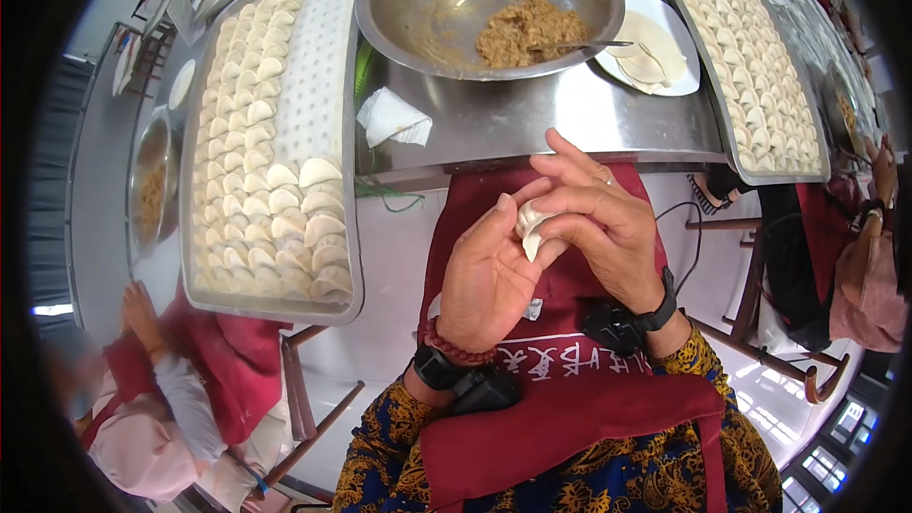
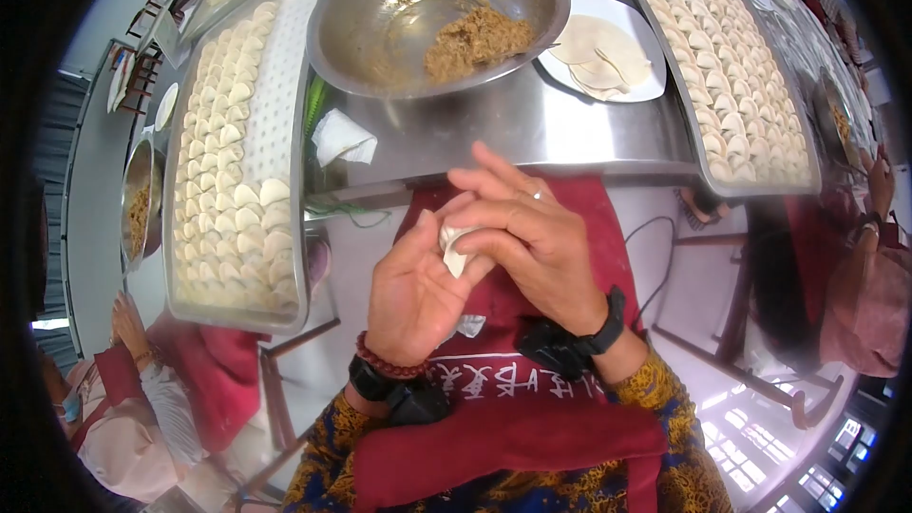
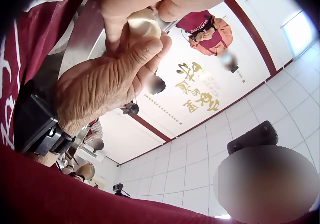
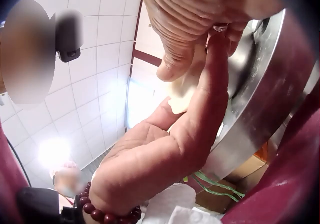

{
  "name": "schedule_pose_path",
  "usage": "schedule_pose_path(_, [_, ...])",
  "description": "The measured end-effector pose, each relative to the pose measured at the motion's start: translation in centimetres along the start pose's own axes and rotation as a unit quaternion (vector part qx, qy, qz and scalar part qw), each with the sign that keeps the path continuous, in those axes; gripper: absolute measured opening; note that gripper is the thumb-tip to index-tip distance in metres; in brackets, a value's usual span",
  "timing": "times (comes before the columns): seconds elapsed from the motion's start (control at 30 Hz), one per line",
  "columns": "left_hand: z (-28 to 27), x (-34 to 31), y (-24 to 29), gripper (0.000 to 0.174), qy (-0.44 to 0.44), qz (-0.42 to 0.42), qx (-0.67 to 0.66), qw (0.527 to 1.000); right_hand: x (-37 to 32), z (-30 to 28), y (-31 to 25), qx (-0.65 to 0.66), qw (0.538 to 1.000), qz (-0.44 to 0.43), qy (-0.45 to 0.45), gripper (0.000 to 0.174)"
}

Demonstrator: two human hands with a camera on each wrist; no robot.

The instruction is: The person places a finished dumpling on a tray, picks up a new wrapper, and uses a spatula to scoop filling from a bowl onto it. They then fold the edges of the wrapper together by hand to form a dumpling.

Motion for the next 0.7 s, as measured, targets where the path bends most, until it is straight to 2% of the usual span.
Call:
schedule_pose_path(0.07, [0.0, -0.1, 0.0, 0.044, -0.020, -0.010, 0.008, 1.000, -0.3, 0.1, 0.3, 0.008, 1.000, -0.010, -0.019, 0.016])
schedule_pose_path(0.27, [0.0, -0.2, 0.3, 0.047, -0.021, -0.033, 0.017, 0.999, -0.3, 0.2, 0.2, 0.036, 0.998, 0.028, -0.030, 0.013])
schedule_pose_path(0.37, [-0.1, -0.1, 0.8, 0.048, -0.038, -0.025, 0.033, 0.998, -0.2, 0.2, 0.1, 0.072, 0.994, 0.075, -0.024, 0.012])
schedule_pose_path(0.43, [0.2, -0.2, 1.1, 0.049, -0.043, -0.035, 0.046, 0.997, -0.1, 0.0, 0.4, 0.016, 0.995, 0.018, -0.098, 0.013])
schedule_pose_path(0.47, [0.4, -0.2, 1.2, 0.050, -0.050, -0.046, 0.059, 0.996, 0.0, -0.2, 0.3, 0.016, 0.995, 0.020, -0.098, 0.013])
schedule_pose_path(0.53, [0.1, -0.2, 1.4, 0.052, -0.063, -0.067, 0.073, 0.993, 0.1, -0.1, -0.3, -0.075, 0.984, -0.038, -0.156, 0.011])
schedule_pose_path(0.63, [0.2, -0.3, 1.4, 0.056, -0.078, -0.092, 0.093, 0.988, 0.0, -0.1, 0.0, -0.074, 0.977, -0.069, -0.188, 0.009])
schedule_pose_path(0.7, [0.4, -0.3, 1.4, 0.057, -0.080, -0.098, 0.099, 0.987, -0.1, 0.0, 0.2, -0.068, 0.978, -0.057, -0.191, 0.009])
Point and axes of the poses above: each hand's wrist, its own x-axis towards the middle knuckle, its own z-axis out of the palm, y = z × x, the point moved 3 cm from there along x, towards the middle knuckle, and after that the axes turned 4 degrees about -x, right-handed, at the moved point
